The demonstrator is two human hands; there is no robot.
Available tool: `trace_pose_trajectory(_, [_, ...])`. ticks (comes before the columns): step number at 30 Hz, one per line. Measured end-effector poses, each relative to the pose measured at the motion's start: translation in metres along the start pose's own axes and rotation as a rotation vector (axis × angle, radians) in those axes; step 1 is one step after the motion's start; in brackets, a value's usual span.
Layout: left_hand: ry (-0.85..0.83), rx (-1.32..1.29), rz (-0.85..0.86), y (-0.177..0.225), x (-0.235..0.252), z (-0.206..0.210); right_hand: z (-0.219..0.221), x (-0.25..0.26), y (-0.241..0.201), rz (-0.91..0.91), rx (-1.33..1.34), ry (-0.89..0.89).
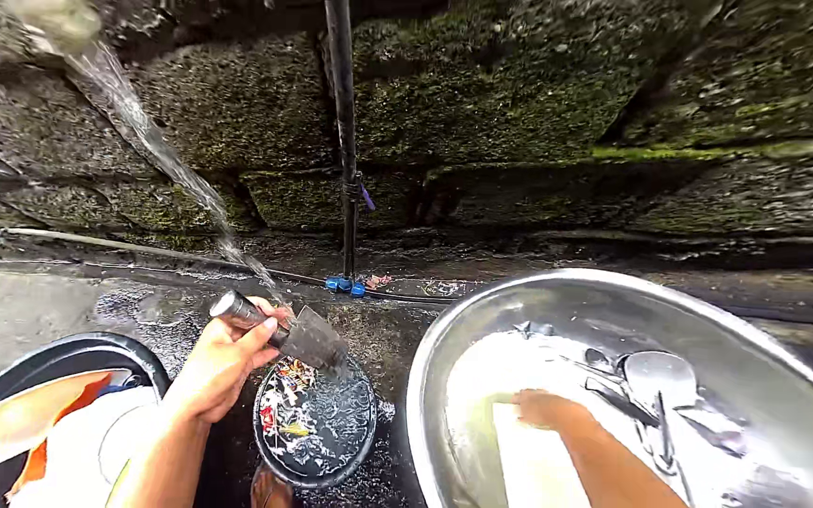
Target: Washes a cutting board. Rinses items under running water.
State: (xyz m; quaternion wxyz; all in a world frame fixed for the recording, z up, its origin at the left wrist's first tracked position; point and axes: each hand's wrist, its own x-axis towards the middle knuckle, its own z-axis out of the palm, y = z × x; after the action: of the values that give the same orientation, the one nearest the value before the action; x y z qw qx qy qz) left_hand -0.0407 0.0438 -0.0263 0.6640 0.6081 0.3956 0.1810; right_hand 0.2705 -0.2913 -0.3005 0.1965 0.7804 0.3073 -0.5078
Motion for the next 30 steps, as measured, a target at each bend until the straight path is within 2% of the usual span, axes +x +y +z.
trace_pose_trajectory(3, [-0.046,-0.087,0.023,0.011,-0.013,-0.01,-0.047,-0.054,-0.028,-0.069,-0.157,-0.025])
trace_pose_trajectory(7, [-0.118,-0.088,0.149,0.025,-0.035,-0.013,-0.08,-0.149,-0.07,-0.002,-0.311,0.04])
trace_pose_trajectory(11, [-0.137,0.157,0.263,0.021,-0.047,-0.017,-0.119,-0.219,-0.119,-0.129,-0.457,0.259])
trace_pose_trajectory(15, [-0.24,0.485,0.251,0.021,-0.068,-0.02,-0.179,-0.294,-0.212,-0.229,-0.535,0.369])
trace_pose_trajectory(18, [-0.268,0.527,0.251,0.03,-0.083,-0.04,-0.213,-0.306,-0.267,-0.296,-0.441,0.504])
trace_pose_trajectory(20, [-0.22,0.47,0.266,0.034,-0.093,-0.06,-0.231,-0.285,-0.289,-0.366,-0.281,0.683])
trace_pose_trajectory(24, [-0.054,0.373,0.265,0.03,-0.106,-0.103,-0.241,-0.284,-0.354,-0.34,-0.104,0.945])
trace_pose_trajectory(27, [0.106,0.345,0.22,0.026,-0.105,-0.138,-0.242,-0.301,-0.393,-0.397,-0.073,1.014])
trace_pose_trajectory(30, [0.332,0.259,0.194,0.015,-0.103,-0.169,-0.249,-0.313,-0.408,-0.4,-0.101,0.982])
